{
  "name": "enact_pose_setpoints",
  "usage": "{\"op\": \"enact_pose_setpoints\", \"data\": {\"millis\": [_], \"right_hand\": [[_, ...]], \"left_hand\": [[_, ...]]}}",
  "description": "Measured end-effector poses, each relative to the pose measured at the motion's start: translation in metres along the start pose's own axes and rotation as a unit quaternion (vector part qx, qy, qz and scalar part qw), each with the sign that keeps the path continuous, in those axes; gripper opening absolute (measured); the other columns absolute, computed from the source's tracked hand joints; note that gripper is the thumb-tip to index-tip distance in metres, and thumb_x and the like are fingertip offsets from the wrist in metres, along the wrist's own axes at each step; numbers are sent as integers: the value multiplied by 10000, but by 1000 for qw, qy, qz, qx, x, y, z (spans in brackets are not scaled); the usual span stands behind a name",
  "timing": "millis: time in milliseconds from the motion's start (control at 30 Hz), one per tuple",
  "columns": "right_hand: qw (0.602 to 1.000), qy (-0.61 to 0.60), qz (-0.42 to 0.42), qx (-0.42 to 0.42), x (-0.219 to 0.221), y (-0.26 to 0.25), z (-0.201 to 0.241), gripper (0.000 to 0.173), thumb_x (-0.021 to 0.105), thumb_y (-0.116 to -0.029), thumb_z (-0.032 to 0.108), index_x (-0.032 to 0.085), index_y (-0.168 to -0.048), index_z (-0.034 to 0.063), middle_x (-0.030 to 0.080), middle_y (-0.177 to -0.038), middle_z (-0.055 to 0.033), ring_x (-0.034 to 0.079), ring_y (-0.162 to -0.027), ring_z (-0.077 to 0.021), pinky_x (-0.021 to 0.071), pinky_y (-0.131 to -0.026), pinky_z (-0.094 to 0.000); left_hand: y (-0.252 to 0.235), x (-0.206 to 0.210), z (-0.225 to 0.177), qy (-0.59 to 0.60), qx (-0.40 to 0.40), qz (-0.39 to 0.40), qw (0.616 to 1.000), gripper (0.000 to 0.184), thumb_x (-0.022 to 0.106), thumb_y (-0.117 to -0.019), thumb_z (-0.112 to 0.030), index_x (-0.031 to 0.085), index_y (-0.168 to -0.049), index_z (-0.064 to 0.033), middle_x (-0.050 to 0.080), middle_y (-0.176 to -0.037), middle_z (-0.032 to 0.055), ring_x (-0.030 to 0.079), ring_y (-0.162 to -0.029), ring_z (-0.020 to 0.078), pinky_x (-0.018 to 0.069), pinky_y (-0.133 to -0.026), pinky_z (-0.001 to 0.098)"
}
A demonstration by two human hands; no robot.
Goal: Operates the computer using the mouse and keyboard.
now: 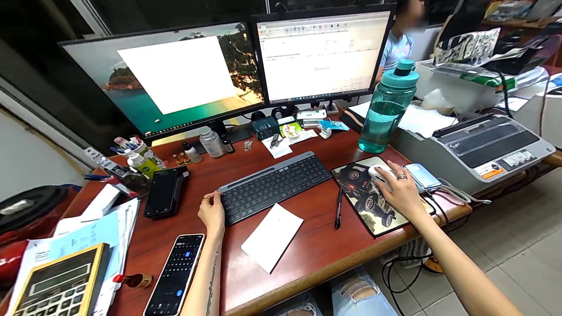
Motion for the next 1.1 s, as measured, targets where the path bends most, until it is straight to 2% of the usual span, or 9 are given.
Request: {"op": "enact_pose_setpoints", "data": {"millis": [100,200,400,533,667,800,933,1033,1100], "right_hand": [[998,-31,-28,-56,2,-6,34,381,557,-1018,293,692,-1296,69,588,-1407,-240,544,-1320,-449,439,-1078,-606],[990,-95,29,-102,17,-18,84,333,544,-1026,264,723,-1240,82,638,-1363,-176,591,-1283,-375,460,-1079,-567],[974,-108,164,-114,64,-33,135,402,494,-1062,366,647,-1398,208,503,-1531,-180,448,-1434,-403,315,-1149,-681],[978,-76,166,-103,80,-46,138,404,476,-1068,396,685,-1338,179,523,-1518,-171,431,-1443,-414,271,-1160,-694],[979,-64,163,-104,82,-57,143,418,465,-1074,410,719,-1257,133,519,-1529,-148,403,-1468,-399,224,-1183,-692],[974,-60,198,-97,90,-63,146,460,407,-1091,443,672,-1355,175,456,-1588,-126,346,-1508,-379,187,-1202,-685],[980,-65,157,-99,76,-64,142,433,440,-1085,401,702,-1282,119,477,-1570,-131,373,-1494,-376,209,-1197,-683],[988,-68,118,-71,55,-56,121,425,473,-1079,367,662,-1322,75,507,-1538,-153,426,-1462,-370,239,-1204,-653],[993,-62,87,-50,36,-49,100,413,499,-1069,338,655,-1333,61,542,-1491,-188,478,-1415,-390,296,-1177,-650]], "left_hand": [[1,-1,-3,-3,-7,4,1000,294,524,-1067,-202,712,-1152,7,711,-1135,187,655,-1100,267,466,-985,488],[2,-1,-4,-4,-12,9,1000,295,531,-1065,-209,705,-1153,13,711,-1126,186,657,-1087,267,468,-979,486],[-1,0,-2,8,-18,9,1000,300,532,-1070,-215,700,-1150,20,705,-1132,192,652,-1094,269,468,-983,484],[-4,1,1,7,-21,8,1000,281,540,-1063,-211,709,-1137,0,717,-1100,168,664,-1063,257,477,-957,480],[-5,2,0,2,-15,8,1000,285,531,-1065,-210,714,-1138,-3,713,-1134,176,654,-1103,267,459,-984,493],[-5,2,0,0,-9,6,1000,293,527,-1067,-215,712,-1144,-2,712,-1139,183,647,-1123,283,451,-994,509],[-2,0,-1,2,-14,6,1000,292,531,-1066,-211,709,-1143,8,711,-1135,190,648,-1117,288,451,-991,512],[-1,0,-2,7,-14,3,1000,285,533,-1067,-204,708,-1140,9,711,-1125,189,651,-1102,286,454,-982,510],[-1,0,-2,9,-7,9,1000,297,528,-1065,-205,702,-1157,18,708,-1142,203,653,-1113,301,460,-993,524]]}}
Point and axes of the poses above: each hand's wrist, its own y-axis away from the middle knuckle, its own x-axis out of the palm, z = x × y, the point moved 5 cm from there along -y, towards the middle knuckle
